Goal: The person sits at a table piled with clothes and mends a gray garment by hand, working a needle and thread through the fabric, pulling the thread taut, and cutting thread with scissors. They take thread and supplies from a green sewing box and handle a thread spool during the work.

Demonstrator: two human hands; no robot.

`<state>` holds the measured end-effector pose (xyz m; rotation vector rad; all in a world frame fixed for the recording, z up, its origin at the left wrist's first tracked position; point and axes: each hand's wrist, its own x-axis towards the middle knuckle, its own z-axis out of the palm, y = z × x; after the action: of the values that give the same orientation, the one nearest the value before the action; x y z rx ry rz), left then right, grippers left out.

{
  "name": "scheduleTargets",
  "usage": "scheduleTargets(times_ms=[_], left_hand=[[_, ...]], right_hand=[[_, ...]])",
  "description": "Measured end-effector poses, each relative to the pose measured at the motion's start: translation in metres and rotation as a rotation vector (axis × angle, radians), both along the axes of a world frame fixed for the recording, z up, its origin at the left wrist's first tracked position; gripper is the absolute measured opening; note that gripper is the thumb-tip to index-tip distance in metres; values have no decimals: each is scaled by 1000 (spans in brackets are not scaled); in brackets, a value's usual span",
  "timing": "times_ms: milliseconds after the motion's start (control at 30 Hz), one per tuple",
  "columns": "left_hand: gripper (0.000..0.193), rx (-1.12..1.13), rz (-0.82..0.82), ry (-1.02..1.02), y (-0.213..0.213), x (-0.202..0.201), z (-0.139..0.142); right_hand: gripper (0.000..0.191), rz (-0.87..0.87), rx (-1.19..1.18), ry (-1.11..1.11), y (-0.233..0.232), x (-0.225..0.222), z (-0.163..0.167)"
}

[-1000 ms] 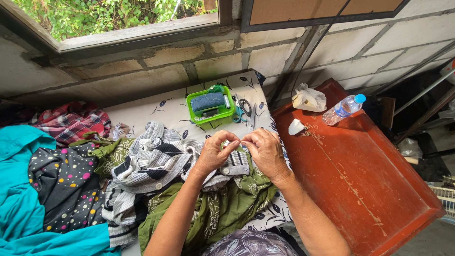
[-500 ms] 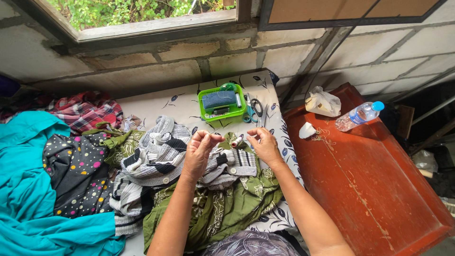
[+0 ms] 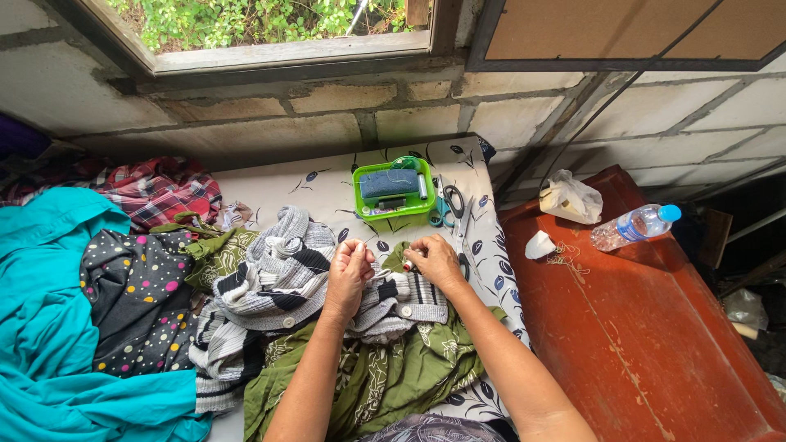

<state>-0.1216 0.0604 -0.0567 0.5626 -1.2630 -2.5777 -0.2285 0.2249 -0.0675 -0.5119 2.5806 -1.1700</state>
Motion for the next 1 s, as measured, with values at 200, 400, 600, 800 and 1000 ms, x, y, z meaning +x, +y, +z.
scheduleTargets(times_ms=[200, 400, 600, 800, 1000], left_hand=[[11, -64, 1, -43, 1, -1, 0], [11, -98, 24, -62, -1, -1, -2], [10, -165, 57, -128, -2, -2, -5], [13, -157, 92, -139, -1, -1, -2], [14, -182, 124, -133, -3, -2, 0]], right_hand=[[30, -86, -125, -170, 3, -6, -3], [25, -143, -757, -679, 9, -17, 9], [27, -262, -785, -583, 22, -32, 15], [34, -480, -729, -464, 27, -34, 6], [42, -406, -527, -426, 27, -29, 2]])
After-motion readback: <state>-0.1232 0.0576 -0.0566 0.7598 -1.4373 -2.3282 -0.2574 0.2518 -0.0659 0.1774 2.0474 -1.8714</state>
